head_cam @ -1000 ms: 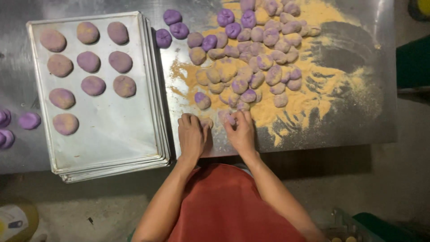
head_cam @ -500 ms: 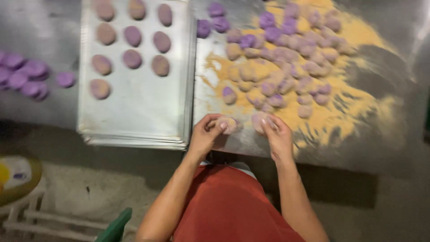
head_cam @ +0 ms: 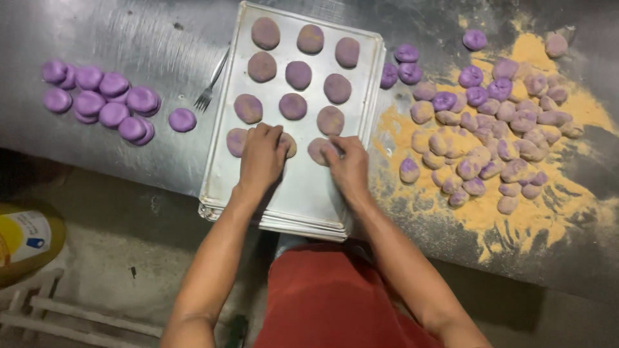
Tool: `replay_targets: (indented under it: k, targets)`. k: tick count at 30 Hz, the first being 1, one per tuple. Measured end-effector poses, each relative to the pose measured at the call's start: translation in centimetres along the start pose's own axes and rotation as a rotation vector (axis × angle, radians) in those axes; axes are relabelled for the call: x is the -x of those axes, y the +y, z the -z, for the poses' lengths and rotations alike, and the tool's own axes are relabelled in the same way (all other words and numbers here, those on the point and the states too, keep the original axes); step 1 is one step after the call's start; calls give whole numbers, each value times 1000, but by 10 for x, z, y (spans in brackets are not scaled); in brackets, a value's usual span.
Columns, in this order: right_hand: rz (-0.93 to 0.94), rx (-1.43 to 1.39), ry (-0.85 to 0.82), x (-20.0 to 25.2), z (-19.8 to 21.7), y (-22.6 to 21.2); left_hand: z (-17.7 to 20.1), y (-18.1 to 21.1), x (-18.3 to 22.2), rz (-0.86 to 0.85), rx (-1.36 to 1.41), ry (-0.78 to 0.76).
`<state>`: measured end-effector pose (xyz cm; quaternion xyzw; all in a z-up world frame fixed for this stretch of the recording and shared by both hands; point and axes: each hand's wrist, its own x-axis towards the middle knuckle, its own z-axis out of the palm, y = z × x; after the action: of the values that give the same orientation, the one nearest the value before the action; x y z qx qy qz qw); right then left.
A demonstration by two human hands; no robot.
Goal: The recorder is shown placing small purple dough portions onto a metal baking tray, flattening them, and marking them with a fork.
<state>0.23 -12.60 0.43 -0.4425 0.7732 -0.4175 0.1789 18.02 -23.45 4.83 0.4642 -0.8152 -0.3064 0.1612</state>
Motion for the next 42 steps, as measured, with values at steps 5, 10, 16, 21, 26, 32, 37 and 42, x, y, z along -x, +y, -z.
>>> replay_targets:
  k: [5, 10, 16, 21, 26, 32, 37, 42]
  targets:
    - [53, 169, -40, 39, 33, -34, 4, -3, 30, -261, -145, -36]
    - [357, 511, -205, 50, -15, -25, -13, -31, 35, -413, -281, -88]
    - [274, 339, -236, 52, 20, -7, -8, -6, 35, -449, -253, -135]
    - [-312, 35, 492, 107, 127, 132, -65, 63, 49, -344, 291, -29]
    - [-456, 207, 534, 120, 187, 207, -202, 137, 14, -665, 86, -104]
    - [-341, 317, 451, 98, 191, 176, -248, 168, 6, -623, -8, -321]
    - [-268, 375, 459, 101, 195, 195, -253, 164, 2, -442, -46, -93]
    - [-334, 307, 330, 100, 210, 207, -255, 175, 10, -446, -37, 9]
